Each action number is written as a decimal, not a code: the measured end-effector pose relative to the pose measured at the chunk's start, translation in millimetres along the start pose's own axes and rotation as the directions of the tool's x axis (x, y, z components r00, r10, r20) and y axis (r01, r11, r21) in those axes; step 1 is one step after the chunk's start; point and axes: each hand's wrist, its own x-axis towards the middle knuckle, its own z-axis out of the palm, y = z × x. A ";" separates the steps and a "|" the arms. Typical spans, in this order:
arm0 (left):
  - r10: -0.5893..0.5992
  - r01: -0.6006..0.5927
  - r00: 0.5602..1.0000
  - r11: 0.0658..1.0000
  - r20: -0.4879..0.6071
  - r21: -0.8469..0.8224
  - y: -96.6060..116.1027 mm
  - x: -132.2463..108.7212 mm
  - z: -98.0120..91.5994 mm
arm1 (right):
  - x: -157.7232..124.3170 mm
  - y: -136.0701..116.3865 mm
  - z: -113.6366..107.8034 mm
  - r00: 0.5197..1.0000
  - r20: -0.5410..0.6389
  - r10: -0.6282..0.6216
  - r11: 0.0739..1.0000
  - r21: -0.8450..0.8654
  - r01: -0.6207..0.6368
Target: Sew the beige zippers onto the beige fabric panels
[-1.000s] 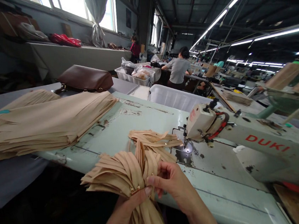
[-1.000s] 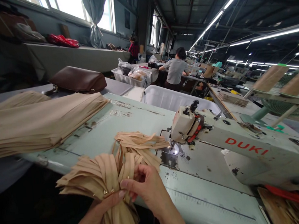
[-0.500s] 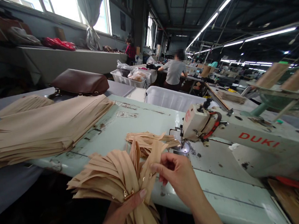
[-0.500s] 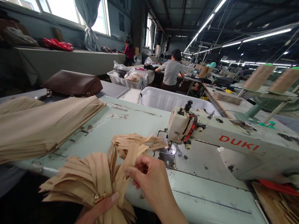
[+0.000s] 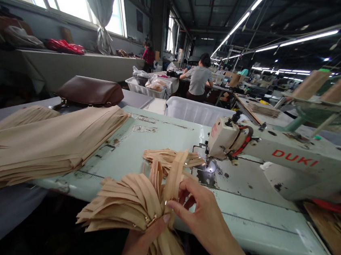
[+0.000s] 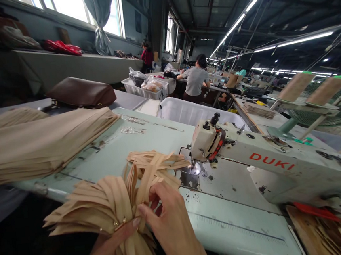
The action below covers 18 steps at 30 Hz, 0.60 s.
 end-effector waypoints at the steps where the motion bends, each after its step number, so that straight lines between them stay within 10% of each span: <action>1: 0.013 -0.013 1.000 1.000 0.003 -0.001 0.0 -0.3 1.1 | -1.4 -0.2 2.4 1.000 -0.021 -0.002 1.000 -0.006 0.002; 9: 0.029 -0.030 0.999 0.999 0.030 0.012 -0.8 0.7 0.3 | -4.8 3.8 14.1 1.000 -0.009 0.011 1.000 0.006 -0.011; 18: 0.058 -0.057 0.998 0.955 0.004 0.290 1.1 9.2 -20.8 | 20.8 -3.8 -34.5 0.981 0.123 0.151 0.826 0.530 -0.193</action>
